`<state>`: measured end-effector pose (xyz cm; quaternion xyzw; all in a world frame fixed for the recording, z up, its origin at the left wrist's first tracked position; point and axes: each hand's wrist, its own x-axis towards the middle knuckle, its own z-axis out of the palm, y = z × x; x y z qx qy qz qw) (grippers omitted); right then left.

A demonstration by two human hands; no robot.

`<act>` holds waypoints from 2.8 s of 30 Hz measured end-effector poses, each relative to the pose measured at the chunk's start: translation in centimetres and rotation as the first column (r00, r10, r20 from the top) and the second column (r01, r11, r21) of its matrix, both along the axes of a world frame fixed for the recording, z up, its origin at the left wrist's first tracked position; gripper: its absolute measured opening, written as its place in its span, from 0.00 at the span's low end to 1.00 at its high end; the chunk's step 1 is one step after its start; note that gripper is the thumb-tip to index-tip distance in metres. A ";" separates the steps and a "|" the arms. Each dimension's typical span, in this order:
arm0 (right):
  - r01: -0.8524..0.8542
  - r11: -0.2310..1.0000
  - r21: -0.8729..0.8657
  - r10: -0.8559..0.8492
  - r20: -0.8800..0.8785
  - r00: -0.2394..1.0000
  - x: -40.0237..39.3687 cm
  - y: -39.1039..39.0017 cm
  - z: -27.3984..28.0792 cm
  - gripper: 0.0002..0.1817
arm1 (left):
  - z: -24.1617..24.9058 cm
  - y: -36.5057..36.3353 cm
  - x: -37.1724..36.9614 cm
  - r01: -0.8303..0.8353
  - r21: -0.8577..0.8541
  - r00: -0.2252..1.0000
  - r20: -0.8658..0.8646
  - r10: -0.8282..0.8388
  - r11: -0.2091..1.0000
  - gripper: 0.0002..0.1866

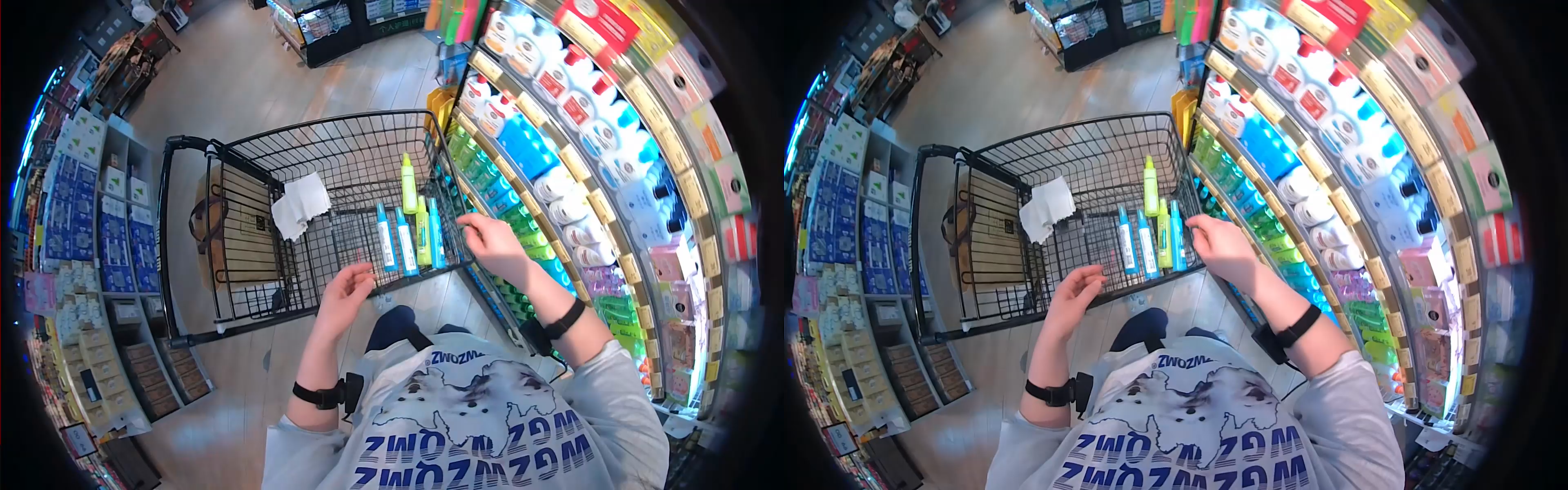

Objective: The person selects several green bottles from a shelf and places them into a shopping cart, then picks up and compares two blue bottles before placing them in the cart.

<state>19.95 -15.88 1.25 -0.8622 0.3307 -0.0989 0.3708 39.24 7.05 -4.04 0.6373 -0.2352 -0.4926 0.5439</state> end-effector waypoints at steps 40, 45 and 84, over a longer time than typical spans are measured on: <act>-0.267 0.268 0.926 -0.008 0.279 0.960 16.8 2.0 -3.5 0.16 | 0.7 -3.3 10.3 0.068 -0.044 0.940 -0.331 -0.079 0.997 0.26; -0.300 0.395 0.868 0.110 0.279 0.954 16.9 3.2 -3.4 0.15 | 1.2 -3.7 9.5 0.017 0.035 0.858 -0.514 0.003 0.999 0.23; -0.146 0.836 0.529 0.444 -0.496 0.746 15.8 -6.4 -12.0 0.13 | 0.8 2.3 10.9 -0.188 0.136 0.820 -0.523 0.231 0.973 0.17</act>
